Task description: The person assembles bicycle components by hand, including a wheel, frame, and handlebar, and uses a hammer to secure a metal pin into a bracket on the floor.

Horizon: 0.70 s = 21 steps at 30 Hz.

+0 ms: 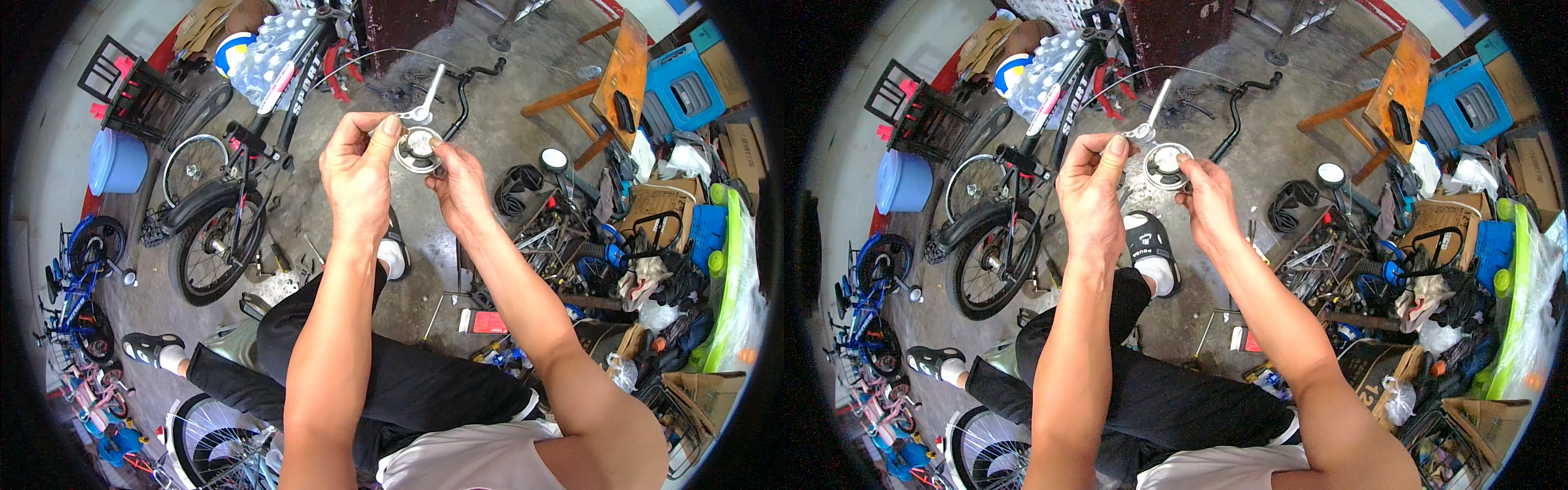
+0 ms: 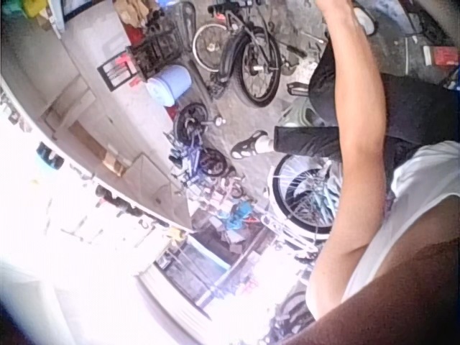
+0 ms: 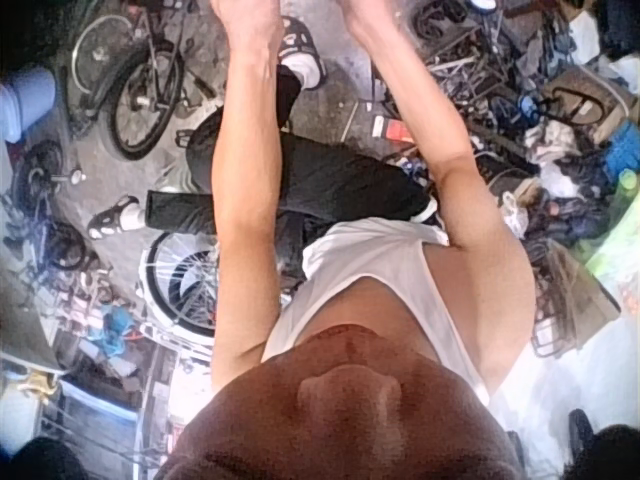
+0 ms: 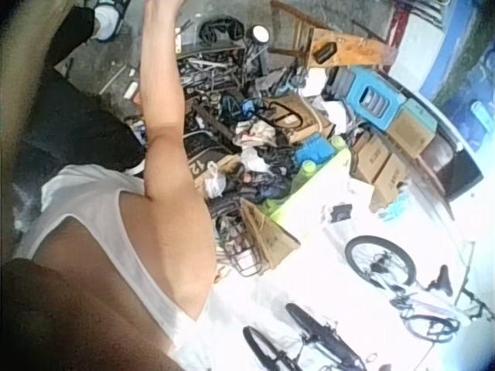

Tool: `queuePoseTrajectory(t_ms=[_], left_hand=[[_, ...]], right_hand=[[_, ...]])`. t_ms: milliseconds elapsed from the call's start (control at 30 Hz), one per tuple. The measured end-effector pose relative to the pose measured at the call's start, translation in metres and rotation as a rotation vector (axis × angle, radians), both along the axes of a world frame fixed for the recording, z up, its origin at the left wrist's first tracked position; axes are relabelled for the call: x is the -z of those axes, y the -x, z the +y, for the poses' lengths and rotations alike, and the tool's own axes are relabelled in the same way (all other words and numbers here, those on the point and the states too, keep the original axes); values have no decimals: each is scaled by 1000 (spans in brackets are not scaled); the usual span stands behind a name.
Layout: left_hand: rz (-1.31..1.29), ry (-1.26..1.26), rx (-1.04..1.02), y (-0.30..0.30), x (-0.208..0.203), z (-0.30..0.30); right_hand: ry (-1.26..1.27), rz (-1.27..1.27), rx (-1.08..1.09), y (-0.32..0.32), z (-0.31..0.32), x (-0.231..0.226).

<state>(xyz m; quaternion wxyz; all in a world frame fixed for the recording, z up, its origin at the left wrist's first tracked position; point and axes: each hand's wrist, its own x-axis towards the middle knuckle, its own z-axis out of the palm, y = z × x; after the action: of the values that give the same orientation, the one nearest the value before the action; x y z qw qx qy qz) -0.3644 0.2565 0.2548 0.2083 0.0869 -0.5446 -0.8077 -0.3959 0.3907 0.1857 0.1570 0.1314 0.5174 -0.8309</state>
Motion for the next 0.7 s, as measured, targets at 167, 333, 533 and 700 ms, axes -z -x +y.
queuePoseTrajectory(t_ms=[167, 333, 533, 700], left_hand=[[-179, -17, -99, 9, 13, -6], [-356, -61, -177, 6, 18, -16], [-396, -61, -222, 2, 11, -30], [-377, -76, -153, 7, 7, -13]], right_hand=[[331, -164, 63, -11, 11, 23], [362, -188, 56, -13, 12, 34], [32, -348, 4, -25, 53, 151], [-214, -744, 46, -55, 123, 302]])
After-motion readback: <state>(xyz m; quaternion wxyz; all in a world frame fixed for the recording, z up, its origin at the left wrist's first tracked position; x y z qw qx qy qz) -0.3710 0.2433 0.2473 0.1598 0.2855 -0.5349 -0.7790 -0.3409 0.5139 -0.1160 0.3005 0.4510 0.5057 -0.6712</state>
